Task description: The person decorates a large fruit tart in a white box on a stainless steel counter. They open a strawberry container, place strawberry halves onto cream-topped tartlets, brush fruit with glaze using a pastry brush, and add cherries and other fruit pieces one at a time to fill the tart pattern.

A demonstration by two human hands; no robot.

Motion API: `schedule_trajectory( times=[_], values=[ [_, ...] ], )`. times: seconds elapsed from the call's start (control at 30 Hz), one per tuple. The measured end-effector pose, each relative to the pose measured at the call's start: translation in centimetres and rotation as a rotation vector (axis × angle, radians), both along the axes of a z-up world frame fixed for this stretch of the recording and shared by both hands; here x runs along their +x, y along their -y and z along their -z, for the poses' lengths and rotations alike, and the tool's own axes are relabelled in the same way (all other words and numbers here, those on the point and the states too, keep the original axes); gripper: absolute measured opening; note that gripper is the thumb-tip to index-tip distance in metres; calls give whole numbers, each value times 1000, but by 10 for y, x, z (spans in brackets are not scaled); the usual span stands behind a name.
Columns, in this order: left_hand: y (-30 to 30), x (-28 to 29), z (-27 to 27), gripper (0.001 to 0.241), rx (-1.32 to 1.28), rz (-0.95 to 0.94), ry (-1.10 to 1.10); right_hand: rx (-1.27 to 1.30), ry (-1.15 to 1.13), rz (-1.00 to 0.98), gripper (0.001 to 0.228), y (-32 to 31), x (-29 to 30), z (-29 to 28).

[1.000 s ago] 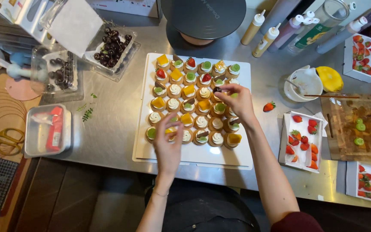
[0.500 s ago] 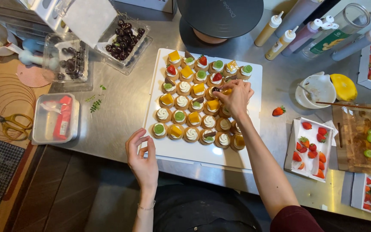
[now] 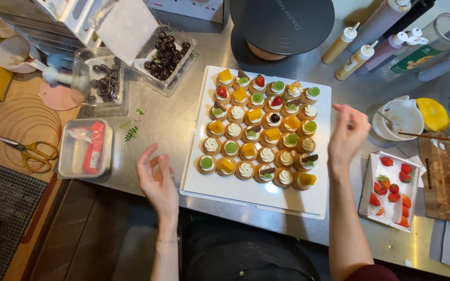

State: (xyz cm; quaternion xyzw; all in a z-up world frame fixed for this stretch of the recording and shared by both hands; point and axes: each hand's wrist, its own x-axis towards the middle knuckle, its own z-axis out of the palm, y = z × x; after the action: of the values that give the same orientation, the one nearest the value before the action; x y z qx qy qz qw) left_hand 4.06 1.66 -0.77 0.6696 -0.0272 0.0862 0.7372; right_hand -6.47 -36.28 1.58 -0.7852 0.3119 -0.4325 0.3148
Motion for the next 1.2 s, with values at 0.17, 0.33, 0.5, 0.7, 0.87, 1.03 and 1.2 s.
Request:
schedule_trajectory(
  times=[0.17,0.33,0.5,0.7,0.87,1.03,1.2],
  values=[
    [-8,114,0,36,143,48,34,27,236,63,50,-36,-49,-7],
    [18,253,27,54,389,162,252,93,300,135,61,-78,-36,8],
    [56,367,84,19,538,316,331,212,291,153,61,-134,8,16],
    [81,399,79,9,766,537,349,304,234,182,58,-192,41,35],
    [83,385,73,28,1003,494,353,339,210,226,56,-203,57,36],
    [78,373,65,16,872,377,474,367,210,183,53,-202,59,29],
    [70,316,1,17,63,681,-86,525,100,-251,25,-195,80,-12]
  ],
)
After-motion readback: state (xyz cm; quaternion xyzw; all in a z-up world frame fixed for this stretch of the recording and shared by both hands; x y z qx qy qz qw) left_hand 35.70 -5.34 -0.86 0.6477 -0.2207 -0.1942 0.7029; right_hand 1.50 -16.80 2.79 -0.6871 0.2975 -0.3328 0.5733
